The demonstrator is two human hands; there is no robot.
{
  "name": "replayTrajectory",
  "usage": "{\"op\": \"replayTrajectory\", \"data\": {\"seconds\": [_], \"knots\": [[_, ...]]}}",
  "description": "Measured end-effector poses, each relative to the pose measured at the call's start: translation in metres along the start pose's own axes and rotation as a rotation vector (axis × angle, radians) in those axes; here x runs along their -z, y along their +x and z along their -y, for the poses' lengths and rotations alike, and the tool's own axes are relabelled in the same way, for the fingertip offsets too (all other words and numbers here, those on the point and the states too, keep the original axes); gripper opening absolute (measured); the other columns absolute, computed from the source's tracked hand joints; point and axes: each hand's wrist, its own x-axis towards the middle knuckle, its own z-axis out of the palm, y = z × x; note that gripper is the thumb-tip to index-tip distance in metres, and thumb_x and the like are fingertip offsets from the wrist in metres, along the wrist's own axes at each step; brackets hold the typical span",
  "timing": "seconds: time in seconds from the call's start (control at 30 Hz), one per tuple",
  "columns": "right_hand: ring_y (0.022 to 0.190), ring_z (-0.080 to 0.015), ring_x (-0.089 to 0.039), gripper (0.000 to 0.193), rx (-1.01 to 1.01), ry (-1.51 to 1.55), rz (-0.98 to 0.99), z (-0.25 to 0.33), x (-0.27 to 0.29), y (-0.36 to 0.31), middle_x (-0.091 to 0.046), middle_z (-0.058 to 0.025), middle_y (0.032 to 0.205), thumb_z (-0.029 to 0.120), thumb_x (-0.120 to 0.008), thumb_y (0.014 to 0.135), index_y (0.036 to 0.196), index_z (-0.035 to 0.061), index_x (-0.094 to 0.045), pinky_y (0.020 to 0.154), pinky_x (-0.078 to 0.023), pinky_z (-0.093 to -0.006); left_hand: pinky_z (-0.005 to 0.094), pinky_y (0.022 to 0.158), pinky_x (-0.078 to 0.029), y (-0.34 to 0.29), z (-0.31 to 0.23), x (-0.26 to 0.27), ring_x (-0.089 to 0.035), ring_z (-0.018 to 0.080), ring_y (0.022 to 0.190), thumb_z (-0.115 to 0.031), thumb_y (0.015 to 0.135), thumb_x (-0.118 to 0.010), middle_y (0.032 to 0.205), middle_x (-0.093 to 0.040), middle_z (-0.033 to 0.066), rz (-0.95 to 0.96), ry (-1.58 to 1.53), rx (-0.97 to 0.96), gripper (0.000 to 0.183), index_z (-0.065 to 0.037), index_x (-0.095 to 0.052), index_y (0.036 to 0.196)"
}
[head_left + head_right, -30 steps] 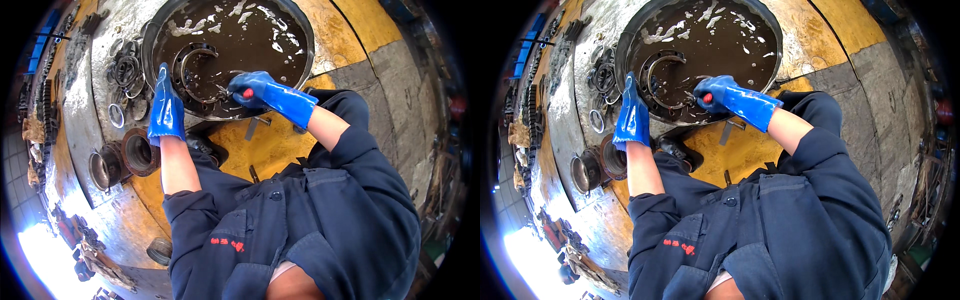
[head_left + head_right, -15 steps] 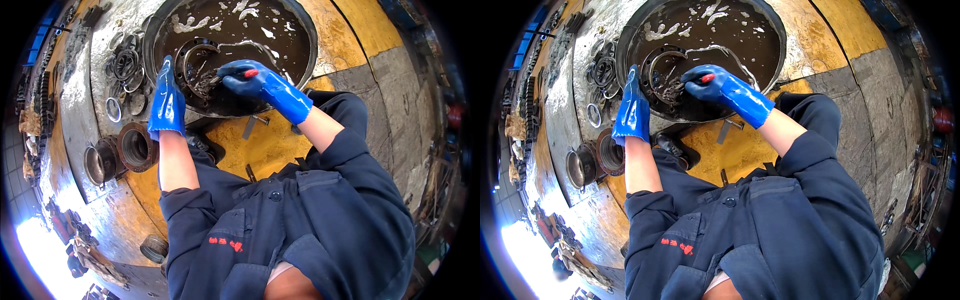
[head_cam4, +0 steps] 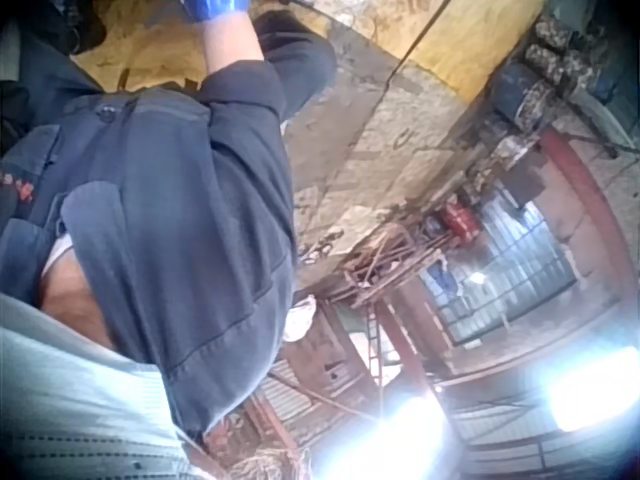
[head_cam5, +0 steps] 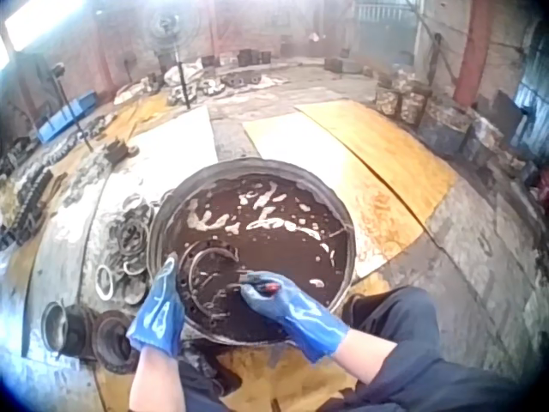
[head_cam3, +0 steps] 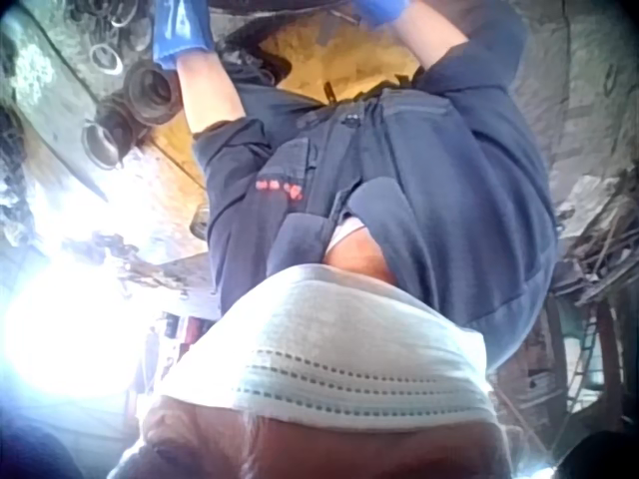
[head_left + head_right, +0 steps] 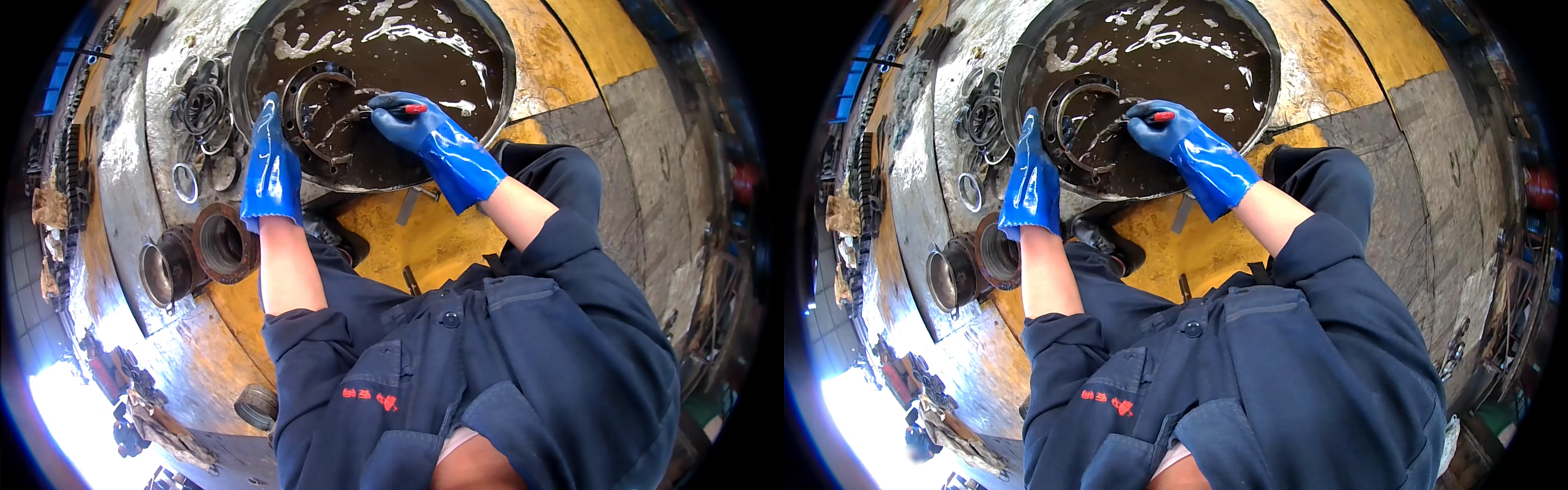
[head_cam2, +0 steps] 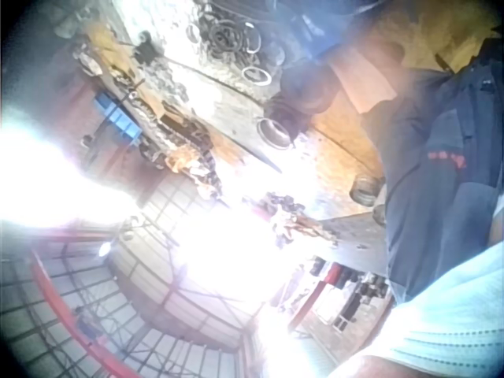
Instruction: The person cleans curved metal mechanical parts by scrubbing them with a brush in a tub of dark liquid.
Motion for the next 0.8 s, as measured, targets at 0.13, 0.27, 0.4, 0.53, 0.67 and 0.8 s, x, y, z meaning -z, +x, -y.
{"op": "replayTrajectory", "data": {"seconds": [0.13, 0.27, 0.4, 0.53, 0.67, 0.8], "knots": [[0.091, -0.0156, -0.076, 0.027, -0.115, -0.043, 0.016, -0.005, -0.001, 0.005, -0.08, -0.008, 0.099, 0.028, -0.073, 0.095, 0.112, 0.0084, -0.079, 0.088, -0.06, -0.0323, 0.0533, 0.11, -0.053, 0.0, 0.0, 0.003, -0.066, 0.0337, 0.126, -0.052, 0.11, -0.053, 0.146, -0.065, 0.0144, -0.005, 0.014, -0.003, 0.062, -0.006, -0.057, 0.152], [0.088, -0.0094, -0.072, 0.024, -0.029, 0.334, 0.092, 0.029, -0.02, 0.007, -0.079, -0.0044, 0.099, 0.022, -0.074, 0.095, 0.113, 0.0064, -0.078, 0.083, -0.059, -0.0281, 0.0532, 0.111, -0.053, 0.0, 0.0, 0.003, -0.065, 0.0336, 0.126, -0.051, 0.11, -0.053, 0.146, -0.065, 0.0143, -0.002, 0.02, -0.002, 0.061, -0.006, -0.057, 0.152], [0.092, -0.0135, -0.074, 0.03, 0.085, 0.319, 0.137, 0.046, -0.037, -0.002, -0.081, -0.0072, 0.102, 0.024, -0.075, 0.094, 0.118, 0.006, -0.078, 0.089, -0.059, -0.03, 0.053, 0.111, -0.053, 0.0, -0.001, 0.003, -0.065, 0.0334, 0.127, -0.051, 0.11, -0.053, 0.145, -0.065, 0.0142, -0.003, 0.024, 0.0, 0.061, -0.006, -0.057, 0.152], [0.094, -0.013, -0.074, 0.03, -0.07, 0.307, 0.044, 0.039, -0.032, -0.005, -0.08, -0.0069, 0.104, 0.022, -0.075, 0.095, 0.119, 0.0062, -0.078, 0.09, -0.059, -0.0294, 0.0529, 0.111, -0.053, 0.003, -0.003, -0.001, -0.065, 0.0332, 0.127, -0.051, 0.11, -0.053, 0.145, -0.065, 0.0141, 0.002, 0.028, -0.001, 0.061, -0.006, -0.057, 0.152], [0.097, -0.0111, -0.071, 0.03, -0.008, 0.517, 0.103, 0.047, -0.035, -0.011, -0.079, -0.0068, 0.108, 0.017, -0.073, 0.097, 0.125, 0.005, -0.076, 0.092, -0.058, -0.029, 0.0527, 0.111, -0.052, 0.002, -0.004, -0.003, -0.065, 0.0331, 0.127, -0.051, 0.11, -0.053, 0.145, -0.066, 0.014, 0.013, 0.032, 0.004, 0.061, -0.006, -0.057, 0.152], [0.099, -0.0118, -0.072, 0.031, 0.004, 0.293, 0.131, 0.047, -0.034, -0.004, -0.08, -0.0065, 0.109, 0.02, -0.073, 0.097, 0.125, 0.0046, -0.076, 0.094, -0.058, -0.0297, 0.0526, 0.112, -0.052, -0.004, -0.009, -0.004, -0.065, 0.0329, 0.128, -0.05, 0.111, -0.053, 0.145, -0.066, 0.014, 0.015, 0.072, 0.0, 0.061, -0.006, -0.057, 0.152]]}}
